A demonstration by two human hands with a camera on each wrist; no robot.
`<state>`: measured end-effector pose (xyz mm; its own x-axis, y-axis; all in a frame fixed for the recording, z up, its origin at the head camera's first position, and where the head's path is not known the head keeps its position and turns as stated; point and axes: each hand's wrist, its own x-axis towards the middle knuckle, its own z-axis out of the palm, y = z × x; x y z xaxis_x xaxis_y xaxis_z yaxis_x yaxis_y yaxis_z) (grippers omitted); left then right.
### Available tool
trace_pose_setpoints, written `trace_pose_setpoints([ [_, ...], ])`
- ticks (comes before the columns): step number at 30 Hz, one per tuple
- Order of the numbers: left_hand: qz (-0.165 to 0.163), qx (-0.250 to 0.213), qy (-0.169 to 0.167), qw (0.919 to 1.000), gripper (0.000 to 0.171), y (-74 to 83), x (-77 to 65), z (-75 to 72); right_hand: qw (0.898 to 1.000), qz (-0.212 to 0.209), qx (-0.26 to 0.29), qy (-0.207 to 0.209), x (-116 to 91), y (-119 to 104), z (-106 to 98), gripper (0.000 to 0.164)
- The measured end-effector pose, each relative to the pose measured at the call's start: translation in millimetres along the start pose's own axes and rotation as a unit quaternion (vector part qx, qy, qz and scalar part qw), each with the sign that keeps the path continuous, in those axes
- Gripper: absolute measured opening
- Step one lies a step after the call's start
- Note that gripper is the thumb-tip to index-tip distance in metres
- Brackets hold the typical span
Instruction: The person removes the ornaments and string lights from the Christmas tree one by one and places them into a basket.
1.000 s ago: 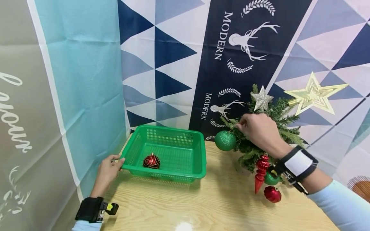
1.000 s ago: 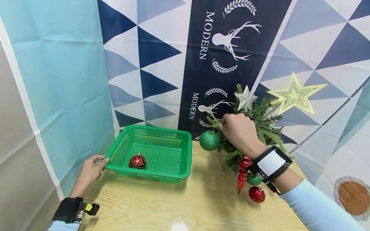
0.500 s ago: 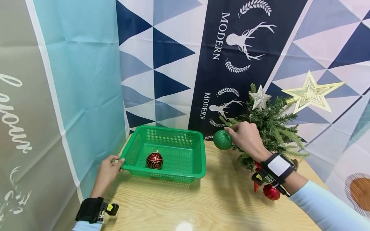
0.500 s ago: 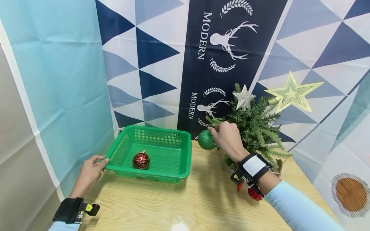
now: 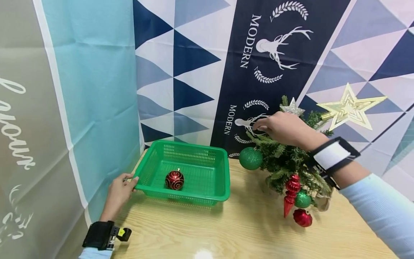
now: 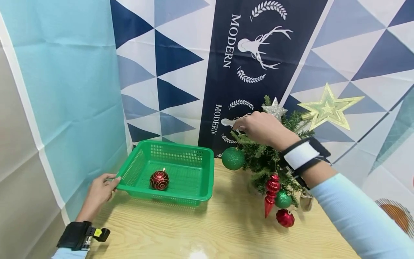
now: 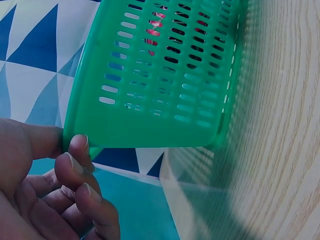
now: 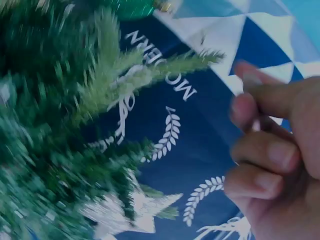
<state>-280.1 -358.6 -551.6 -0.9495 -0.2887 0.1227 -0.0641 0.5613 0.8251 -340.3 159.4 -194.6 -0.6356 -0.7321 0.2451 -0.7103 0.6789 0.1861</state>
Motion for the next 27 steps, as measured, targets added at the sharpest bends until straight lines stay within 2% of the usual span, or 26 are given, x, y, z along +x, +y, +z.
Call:
trace_pose_setpoints([
  [2, 0.003, -0.002, 0.002, 1.0000, 0.076, 0.4, 0.1, -0.9, 0.999, -0.020, -0.014, -0.038, 8.8, 2.1, -1.8, 0.023],
  [3, -0.001, -0.008, -0.001, 1.0000, 0.075, 7.1, -2.6, -3.8, 0.998, -0.024, -0.020, -0.052, 12.6, 1.8, -2.5, 0.022],
  [7, -0.025, -0.034, -0.025, 0.9988, 0.060, 69.1, -31.1, -27.7, 0.992, -0.015, -0.060, -0.114, 24.9, -7.5, -4.9, 0.002],
  [9, -0.040, -0.048, -0.035, 0.9974, 0.053, 97.6, -44.2, -37.8, 0.987, -0.020, -0.085, -0.137, 28.6, -12.9, -4.5, 0.013],
  [10, -0.042, -0.051, -0.036, 0.9972, 0.051, 106.1, -48.5, -40.3, 0.985, -0.027, -0.093, -0.143, 29.5, -14.9, -4.0, 0.013],
  [11, -0.038, -0.053, -0.033, 0.9973, 0.051, 106.5, -48.9, -40.2, 0.984, -0.034, -0.102, -0.143, 30.0, -16.5, -3.2, 0.013],
  [14, -0.021, -0.063, -0.022, 0.9976, 0.056, 89.7, -41.5, -33.7, 0.982, -0.048, -0.130, -0.129, 30.7, -18.9, -0.3, 0.028],
  [16, -0.010, -0.053, -0.015, 0.9985, 0.060, 67.1, -30.9, -25.0, 0.981, -0.046, -0.139, -0.124, 30.4, -19.7, 0.3, 0.032],
  [19, 0.000, -0.025, -0.003, 0.9997, 0.068, 30.7, -12.9, -10.4, 0.979, -0.020, -0.145, -0.142, 32.5, -21.1, -1.2, 0.026],
  [22, 0.002, -0.006, 0.003, 1.0000, 0.070, 7.6, -1.0, -1.6, 0.981, 0.013, -0.109, -0.162, 35.6, -19.2, -4.5, 0.026],
  [27, 0.008, -0.009, 0.011, 0.9999, 0.073, -4.2, 3.3, 1.4, 0.987, 0.053, -0.003, -0.154, 36.6, -6.8, -11.2, 0.032],
])
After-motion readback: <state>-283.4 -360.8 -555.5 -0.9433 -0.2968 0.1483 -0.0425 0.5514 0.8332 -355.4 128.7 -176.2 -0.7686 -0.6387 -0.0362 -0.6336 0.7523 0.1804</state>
